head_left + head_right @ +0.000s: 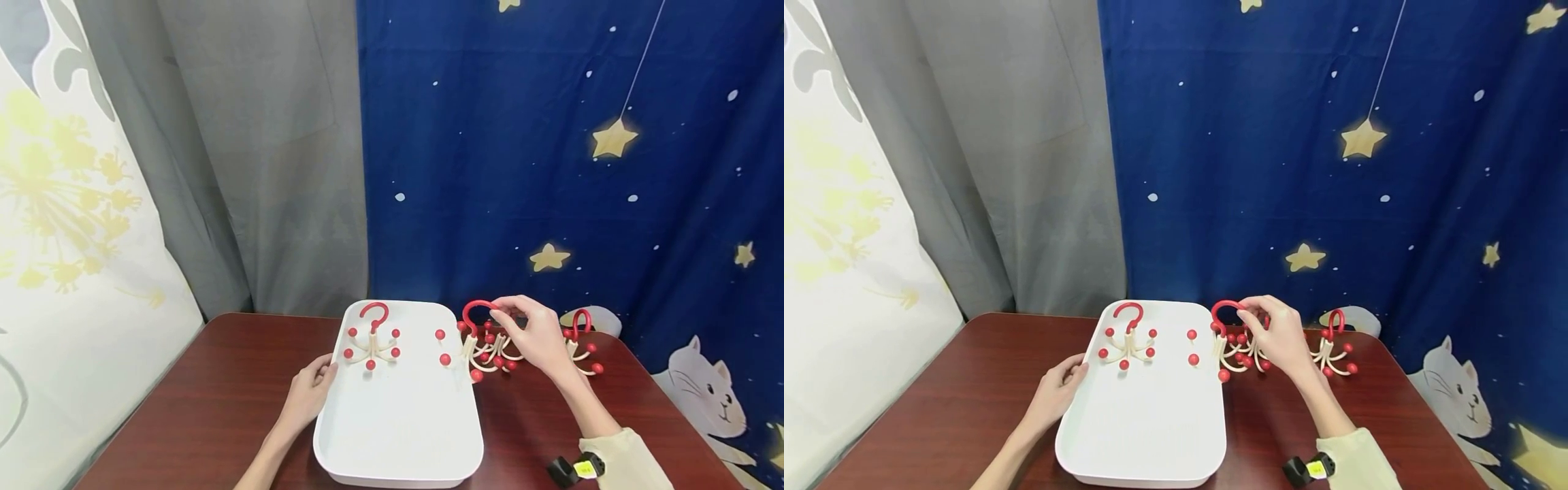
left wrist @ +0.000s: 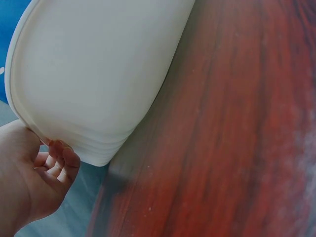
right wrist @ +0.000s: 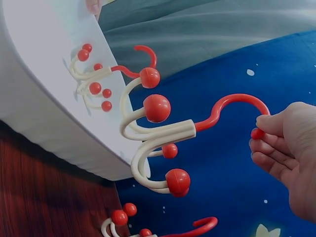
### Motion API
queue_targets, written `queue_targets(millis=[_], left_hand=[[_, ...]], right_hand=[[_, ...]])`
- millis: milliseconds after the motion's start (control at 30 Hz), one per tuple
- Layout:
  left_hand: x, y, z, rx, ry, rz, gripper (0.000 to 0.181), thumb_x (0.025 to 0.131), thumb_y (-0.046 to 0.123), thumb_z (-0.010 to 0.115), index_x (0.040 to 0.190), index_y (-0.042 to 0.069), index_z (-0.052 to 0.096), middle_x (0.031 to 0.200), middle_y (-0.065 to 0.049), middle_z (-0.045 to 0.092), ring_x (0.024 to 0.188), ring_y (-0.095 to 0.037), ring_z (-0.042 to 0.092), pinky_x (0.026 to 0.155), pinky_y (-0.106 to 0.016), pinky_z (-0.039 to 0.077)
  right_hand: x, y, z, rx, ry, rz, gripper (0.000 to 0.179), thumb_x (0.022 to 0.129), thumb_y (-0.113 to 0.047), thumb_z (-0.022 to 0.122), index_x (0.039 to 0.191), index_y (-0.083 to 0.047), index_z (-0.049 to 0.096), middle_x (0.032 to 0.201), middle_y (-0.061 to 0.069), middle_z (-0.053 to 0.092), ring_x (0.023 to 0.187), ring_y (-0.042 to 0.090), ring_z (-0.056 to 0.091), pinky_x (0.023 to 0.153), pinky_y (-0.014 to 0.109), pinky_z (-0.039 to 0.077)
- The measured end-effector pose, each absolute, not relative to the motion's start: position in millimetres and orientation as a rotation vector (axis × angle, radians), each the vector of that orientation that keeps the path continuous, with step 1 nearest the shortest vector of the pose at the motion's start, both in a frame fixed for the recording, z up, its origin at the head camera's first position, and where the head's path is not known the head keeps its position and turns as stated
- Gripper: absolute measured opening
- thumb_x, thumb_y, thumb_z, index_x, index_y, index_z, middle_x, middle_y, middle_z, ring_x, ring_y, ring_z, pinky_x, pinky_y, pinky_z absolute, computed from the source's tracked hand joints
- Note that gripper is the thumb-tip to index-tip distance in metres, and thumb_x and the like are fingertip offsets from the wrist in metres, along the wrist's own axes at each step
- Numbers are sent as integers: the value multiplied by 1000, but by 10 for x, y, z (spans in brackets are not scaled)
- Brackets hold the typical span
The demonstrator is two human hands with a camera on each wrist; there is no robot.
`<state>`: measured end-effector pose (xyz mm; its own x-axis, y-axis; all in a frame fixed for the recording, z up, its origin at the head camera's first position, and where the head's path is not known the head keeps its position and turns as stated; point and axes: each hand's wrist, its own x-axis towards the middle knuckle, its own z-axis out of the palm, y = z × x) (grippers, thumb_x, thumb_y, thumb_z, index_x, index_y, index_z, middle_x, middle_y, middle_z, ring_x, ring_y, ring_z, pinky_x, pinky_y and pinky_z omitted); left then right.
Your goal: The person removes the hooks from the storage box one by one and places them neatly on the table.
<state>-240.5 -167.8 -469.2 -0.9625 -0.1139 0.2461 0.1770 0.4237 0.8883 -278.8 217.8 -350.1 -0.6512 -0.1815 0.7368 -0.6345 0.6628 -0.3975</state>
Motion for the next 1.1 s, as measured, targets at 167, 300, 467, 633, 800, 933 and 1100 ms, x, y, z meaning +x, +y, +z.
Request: queue_targets(millis=[167,300,467,633,800,933,1100], left_hand=[[-2403,-1683,-4692,-54,-2415,-1550,34,102,11,59,129,-8,61,86,-10,64,74,-16,62,64,-24,51],[-2407,-1682,-4698,-51,-2414,-1544,33,102,11,59,129,-8,62,86,-10,65,74,-16,62,64,-24,51],[-2406,-1679,-4696,-49,-2415,-1548,34,102,11,59,129,-9,61,86,-10,65,74,-16,62,64,-24,51],[-2405,-1680,-4684,-48,-2416,-1543,34,102,10,59,129,-9,61,85,-9,64,74,-16,61,64,-24,51],[-2403,-1681,-4675,-51,-2412,-1546,33,102,10,59,129,-9,61,85,-10,65,74,-16,62,64,-24,51],[-2401,-1680,-4675,-56,-2410,-1558,34,102,10,59,129,-9,61,86,-10,65,75,-17,62,64,-24,52],[-2405,-1685,-4678,-53,-2413,-1557,34,102,11,59,129,-8,61,87,-10,65,75,-16,62,65,-24,51]], right_hand=[[-2714,2309,-3494,608,-2193,825,17,84,-4,81,100,-7,75,86,-1,71,76,6,63,71,9,44],[-2646,2426,-3492,588,-2192,818,17,85,-3,80,101,-7,75,88,1,72,75,4,64,72,9,47],[-2561,2585,-3497,551,-2192,790,19,83,-1,81,100,-8,75,85,0,71,70,2,62,66,7,44],[-2488,2754,-3513,507,-2170,749,22,80,0,82,99,-8,75,80,-1,68,65,2,50,58,15,37],[-2421,2926,-3539,442,-2173,759,20,81,-1,82,98,-10,76,81,-2,68,64,-5,52,59,13,40],[-2357,3066,-3558,383,-2181,772,21,81,-2,82,99,-11,76,80,-10,67,62,-9,53,57,15,40],[-2292,3235,-3578,352,-2177,810,23,81,2,81,100,-8,76,79,-18,66,64,-12,55,59,10,40]])
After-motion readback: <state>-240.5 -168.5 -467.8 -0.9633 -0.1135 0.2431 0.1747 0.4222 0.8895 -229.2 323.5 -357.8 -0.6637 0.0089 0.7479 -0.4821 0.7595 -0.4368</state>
